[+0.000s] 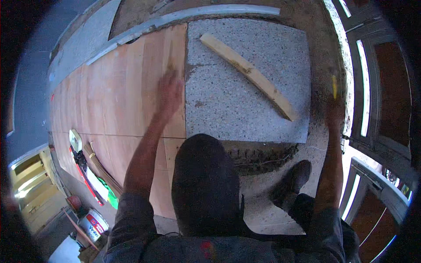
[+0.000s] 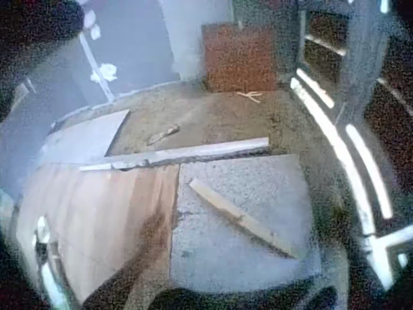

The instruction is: Aligning and tapping a floor tile into place using a wooden block and a hammer.

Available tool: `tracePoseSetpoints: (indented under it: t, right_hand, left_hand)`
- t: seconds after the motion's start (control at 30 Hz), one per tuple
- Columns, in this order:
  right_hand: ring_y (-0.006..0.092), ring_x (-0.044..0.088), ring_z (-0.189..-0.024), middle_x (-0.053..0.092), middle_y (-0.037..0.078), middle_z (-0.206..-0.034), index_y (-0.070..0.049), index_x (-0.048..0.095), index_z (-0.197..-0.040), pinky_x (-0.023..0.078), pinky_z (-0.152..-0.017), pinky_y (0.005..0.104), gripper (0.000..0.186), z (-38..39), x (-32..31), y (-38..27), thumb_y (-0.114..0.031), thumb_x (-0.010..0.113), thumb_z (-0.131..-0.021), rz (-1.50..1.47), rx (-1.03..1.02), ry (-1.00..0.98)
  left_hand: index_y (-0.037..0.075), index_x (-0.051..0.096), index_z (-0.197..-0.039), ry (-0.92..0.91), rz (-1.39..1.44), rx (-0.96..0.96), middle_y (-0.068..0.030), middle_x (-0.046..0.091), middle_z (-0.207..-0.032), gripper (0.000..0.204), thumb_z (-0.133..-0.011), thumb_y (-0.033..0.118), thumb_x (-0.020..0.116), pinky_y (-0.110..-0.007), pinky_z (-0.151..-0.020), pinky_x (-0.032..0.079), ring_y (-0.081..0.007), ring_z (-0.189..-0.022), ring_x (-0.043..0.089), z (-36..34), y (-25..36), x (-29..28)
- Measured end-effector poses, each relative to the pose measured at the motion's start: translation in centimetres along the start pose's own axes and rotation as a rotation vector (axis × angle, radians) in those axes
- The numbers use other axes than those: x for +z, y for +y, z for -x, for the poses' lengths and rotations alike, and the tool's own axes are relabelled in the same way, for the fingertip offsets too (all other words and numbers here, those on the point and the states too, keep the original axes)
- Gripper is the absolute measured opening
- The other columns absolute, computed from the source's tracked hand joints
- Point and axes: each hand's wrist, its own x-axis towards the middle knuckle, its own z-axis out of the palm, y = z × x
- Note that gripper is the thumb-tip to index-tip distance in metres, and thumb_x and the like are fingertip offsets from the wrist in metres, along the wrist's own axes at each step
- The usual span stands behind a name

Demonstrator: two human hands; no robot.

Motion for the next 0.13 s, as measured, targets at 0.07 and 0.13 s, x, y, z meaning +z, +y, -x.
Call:
tracePoseSetpoints:
  t: [0.07, 0.13]
  right_hand:
    - [0.0439, 0.067, -0.112, 0.071, 0.026, -0.117, -0.003, 0.065, -0.127, 0.053, -0.093, 0.0559, 0.058, -1.5, 0.3, 2.1, -0.054, 0.055, -0.101, 0.127, 0.156, -0.12]
    - [0.0437, 0.067, -0.112, 0.071, 0.026, -0.117, -0.003, 0.065, -0.127, 0.053, -0.095, 0.0559, 0.059, -2.5, 0.8, 3.0, -0.054, 0.055, -0.1, 0.203, 0.224, -0.186]
  left_hand:
    - [0.003, 0.048, -0.15, -0.153, -0.105, 0.037, -0.0221, 0.044, -0.156, 0.052, -0.106, 0.03, 0.052, -0.057, -0.123, 0.021, -0.0389, -0.148, 0.036, 7.1, 0.8, -1.5]
    - [0.005, 0.047, -0.152, -0.28, -0.207, 0.105, -0.0174, 0.04, -0.16, 0.053, -0.106, 0.032, 0.052, -0.056, -0.126, 0.016, -0.0358, -0.152, 0.031, 12.1, 1.3, -1.9]
